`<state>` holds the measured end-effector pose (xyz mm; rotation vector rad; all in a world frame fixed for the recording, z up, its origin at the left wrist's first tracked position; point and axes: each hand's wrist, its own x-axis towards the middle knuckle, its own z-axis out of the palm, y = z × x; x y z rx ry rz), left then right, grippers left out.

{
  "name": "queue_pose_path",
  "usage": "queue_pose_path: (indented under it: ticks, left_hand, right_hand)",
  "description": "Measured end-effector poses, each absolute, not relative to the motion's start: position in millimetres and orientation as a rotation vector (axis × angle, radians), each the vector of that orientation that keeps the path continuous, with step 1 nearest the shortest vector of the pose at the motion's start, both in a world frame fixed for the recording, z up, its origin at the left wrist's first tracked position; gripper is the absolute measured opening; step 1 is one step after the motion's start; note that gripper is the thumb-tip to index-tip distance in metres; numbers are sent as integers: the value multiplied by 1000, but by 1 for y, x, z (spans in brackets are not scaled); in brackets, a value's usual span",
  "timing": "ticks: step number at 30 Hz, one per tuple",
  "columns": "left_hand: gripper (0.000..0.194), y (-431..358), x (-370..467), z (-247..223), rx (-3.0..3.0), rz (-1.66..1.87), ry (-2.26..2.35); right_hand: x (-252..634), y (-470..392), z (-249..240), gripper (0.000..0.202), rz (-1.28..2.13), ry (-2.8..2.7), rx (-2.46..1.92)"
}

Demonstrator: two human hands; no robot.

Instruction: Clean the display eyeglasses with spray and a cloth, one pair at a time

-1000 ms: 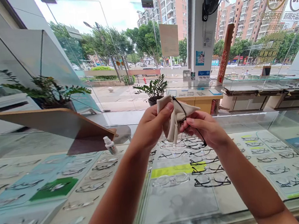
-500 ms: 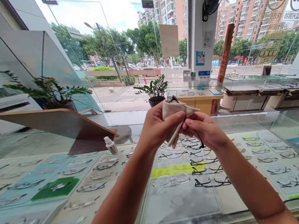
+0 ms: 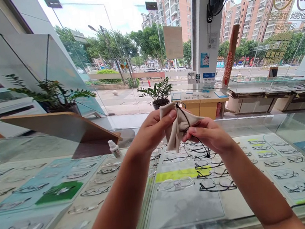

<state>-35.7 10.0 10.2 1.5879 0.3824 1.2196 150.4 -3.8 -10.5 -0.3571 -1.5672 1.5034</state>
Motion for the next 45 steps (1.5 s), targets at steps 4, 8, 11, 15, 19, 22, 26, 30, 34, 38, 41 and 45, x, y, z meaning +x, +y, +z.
queue_pose_path:
  ticks: [4,8,11,15,19,22,26,30,34,38,41,45]
  left_hand:
    - [36,10,-49,11,1684,1114,350]
    - [30,9,-50,12,1732,1112,323]
    - [30,9,-39,10,1706,1185,279]
    - [29,9,-23,6,1617,1252,212]
    - [31,7,-14,2,1543,1334,205]
    - [33,5,-11,0,1510,1397,254]
    - [37,2,-8,0,1498,1481,335]
    - [39,0,-5,2,1484,1518,347]
    - [47,-1,-4,3,1462,1578,430]
    - [55,3,-7,4,1458,1495,498]
    - [58,5,-10,5,1442,1486,548]
    - [58,8,-12,5,1405,1555,574]
  right_hand:
    - [151,-5,-9,31,1519,-1563,-341]
    - [152,-7,-6,31,1548,-1499,-358]
    - [152,-7,-4,34,1552,-1462,-349]
    - [151,-7,-4,37,1549,-1432,-363]
    - [150,-6,-6,37,1548,-1442,-344]
    - [149,-5,-7,35,1524,-1469,-311]
    - [150,-5,-7,35,1508,-1501,-296]
    - [149,-6,-8,36,1470,-1545,-325]
    - [150,-5,-10,35,1450,-1573,-346]
    - [152,-3,-10,34,1449,-1569,-364]
    - [154,-3,-8,33,1464,-1540,-348]
    - [156,-3,-5,33,1495,-1495,-326]
